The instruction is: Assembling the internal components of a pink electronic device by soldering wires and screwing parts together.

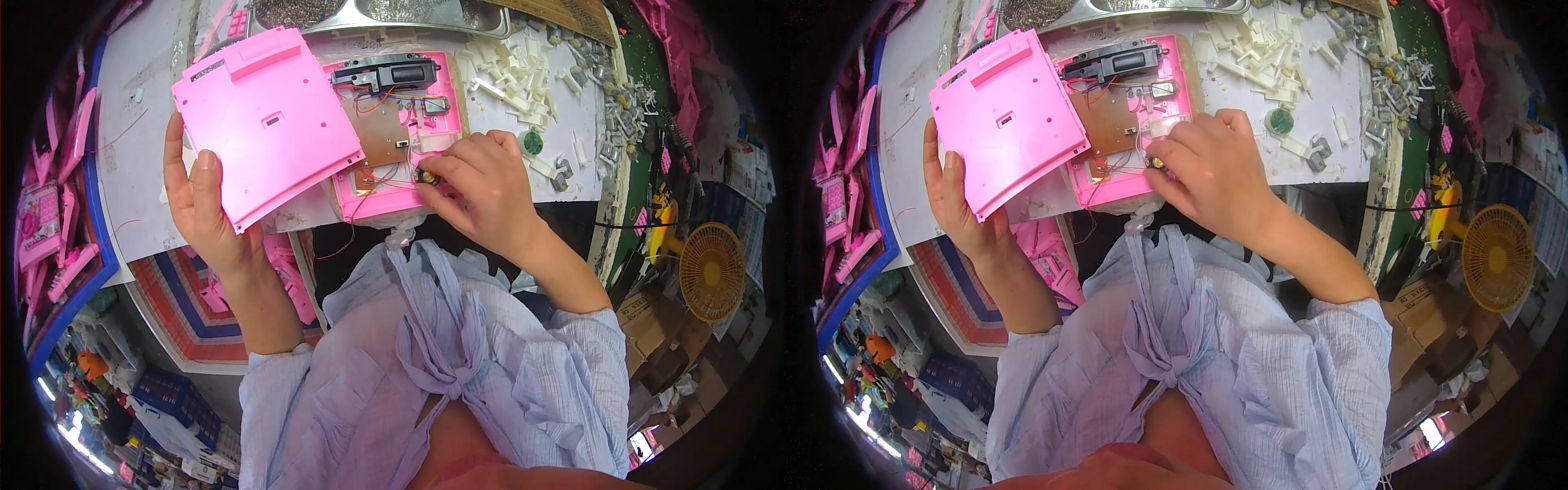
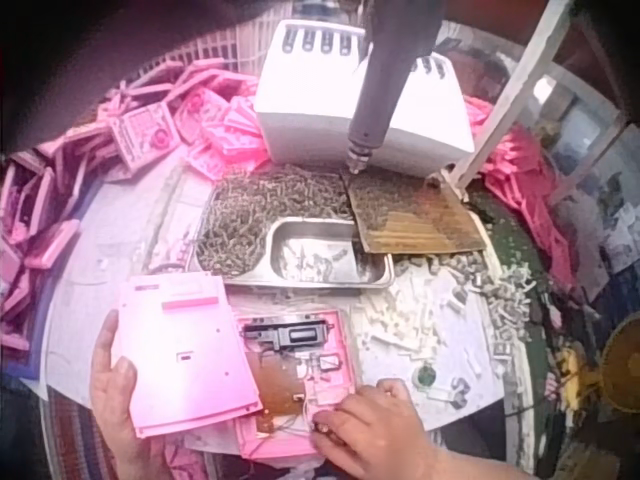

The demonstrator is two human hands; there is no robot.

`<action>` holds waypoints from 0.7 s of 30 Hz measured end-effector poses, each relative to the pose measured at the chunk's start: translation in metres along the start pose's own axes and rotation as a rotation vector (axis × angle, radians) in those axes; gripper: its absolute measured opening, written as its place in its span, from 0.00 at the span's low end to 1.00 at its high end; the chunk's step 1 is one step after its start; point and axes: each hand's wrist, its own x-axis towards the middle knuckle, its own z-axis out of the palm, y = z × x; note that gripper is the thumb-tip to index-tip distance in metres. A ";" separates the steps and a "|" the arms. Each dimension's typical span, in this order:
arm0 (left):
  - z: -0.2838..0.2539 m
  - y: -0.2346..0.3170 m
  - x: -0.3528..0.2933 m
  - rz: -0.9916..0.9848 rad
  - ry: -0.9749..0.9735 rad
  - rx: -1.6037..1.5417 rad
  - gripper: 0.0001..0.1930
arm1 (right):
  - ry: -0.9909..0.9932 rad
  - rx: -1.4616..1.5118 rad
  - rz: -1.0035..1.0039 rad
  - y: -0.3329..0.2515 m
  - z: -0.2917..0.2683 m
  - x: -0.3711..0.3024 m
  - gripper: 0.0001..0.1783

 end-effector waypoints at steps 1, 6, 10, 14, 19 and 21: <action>0.000 0.000 0.000 -0.003 -0.001 0.000 0.28 | 0.009 0.000 -0.004 -0.002 0.001 0.002 0.14; 0.000 0.000 0.000 -0.007 -0.020 -0.016 0.28 | 0.046 0.002 -0.055 0.005 0.017 -0.005 0.15; 0.003 0.003 -0.001 0.003 -0.013 0.011 0.29 | 0.054 0.011 -0.084 0.009 0.017 -0.008 0.16; 0.004 0.008 -0.002 0.035 -0.059 -0.039 0.29 | 0.038 0.182 0.082 0.010 -0.008 0.001 0.17; 0.043 0.000 0.001 0.004 -0.313 -0.084 0.30 | 0.142 1.194 0.651 0.000 -0.021 0.014 0.35; 0.058 0.000 -0.001 -0.007 -0.440 0.092 0.31 | 0.110 1.060 0.587 0.006 -0.022 0.006 0.39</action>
